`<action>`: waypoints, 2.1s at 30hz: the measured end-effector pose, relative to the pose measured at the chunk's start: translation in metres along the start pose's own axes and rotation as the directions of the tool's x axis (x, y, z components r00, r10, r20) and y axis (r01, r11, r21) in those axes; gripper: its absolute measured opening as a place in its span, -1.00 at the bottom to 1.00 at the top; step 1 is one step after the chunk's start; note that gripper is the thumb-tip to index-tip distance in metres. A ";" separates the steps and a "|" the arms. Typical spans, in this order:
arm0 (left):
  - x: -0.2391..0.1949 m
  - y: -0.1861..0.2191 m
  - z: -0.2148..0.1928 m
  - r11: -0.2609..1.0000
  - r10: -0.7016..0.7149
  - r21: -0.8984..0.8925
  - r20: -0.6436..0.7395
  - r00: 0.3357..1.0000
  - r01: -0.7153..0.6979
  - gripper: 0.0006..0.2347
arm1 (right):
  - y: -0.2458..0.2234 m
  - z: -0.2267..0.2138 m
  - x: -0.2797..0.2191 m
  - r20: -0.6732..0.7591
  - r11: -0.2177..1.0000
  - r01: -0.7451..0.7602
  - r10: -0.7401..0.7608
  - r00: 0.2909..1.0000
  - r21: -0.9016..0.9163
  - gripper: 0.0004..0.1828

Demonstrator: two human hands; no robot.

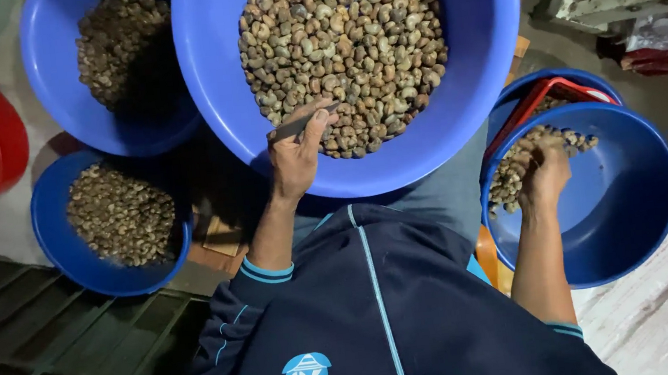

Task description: The person sits with a large blue basin of nuts on their lap and uses a small knife to peel the outer shell off each nut one by one. The peeled nuts are placed into a smaller blue basin to the right, while the shells remain in the main basin.

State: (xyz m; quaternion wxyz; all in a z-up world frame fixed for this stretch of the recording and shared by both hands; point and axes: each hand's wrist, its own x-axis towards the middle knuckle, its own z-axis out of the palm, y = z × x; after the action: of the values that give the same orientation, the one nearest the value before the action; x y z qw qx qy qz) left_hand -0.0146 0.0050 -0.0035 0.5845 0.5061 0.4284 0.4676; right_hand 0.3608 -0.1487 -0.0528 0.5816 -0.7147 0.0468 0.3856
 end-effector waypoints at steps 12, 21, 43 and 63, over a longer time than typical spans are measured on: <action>-0.017 0.016 0.005 0.997 0.048 0.060 0.000 0.999 -0.048 -0.80 | 0.001 -0.013 0.028 0.112 0.939 0.330 -0.320 0.941 -0.092 -0.27; -0.009 0.055 0.003 0.998 -0.019 0.065 0.017 1.000 0.018 -0.71 | -0.052 0.047 -0.039 0.434 0.743 0.663 -0.628 0.646 0.089 -0.71; 0.108 -0.021 -0.042 0.982 0.059 0.180 -0.048 0.997 -0.049 -0.86 | -0.031 0.270 -0.094 0.965 0.241 0.948 -0.106 0.240 -0.209 -0.50; 0.101 -0.034 -0.029 0.973 0.086 0.219 -0.087 0.992 -0.065 -0.79 | 0.006 0.302 -0.069 0.927 0.113 0.950 -0.213 0.308 -0.290 -0.86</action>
State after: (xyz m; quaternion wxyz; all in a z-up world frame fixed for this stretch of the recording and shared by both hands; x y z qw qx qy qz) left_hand -0.0196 0.1077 -0.0441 0.4865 0.5593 0.4848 0.4641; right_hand 0.1595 0.0848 -0.0233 0.2166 -0.6207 -0.7004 0.2778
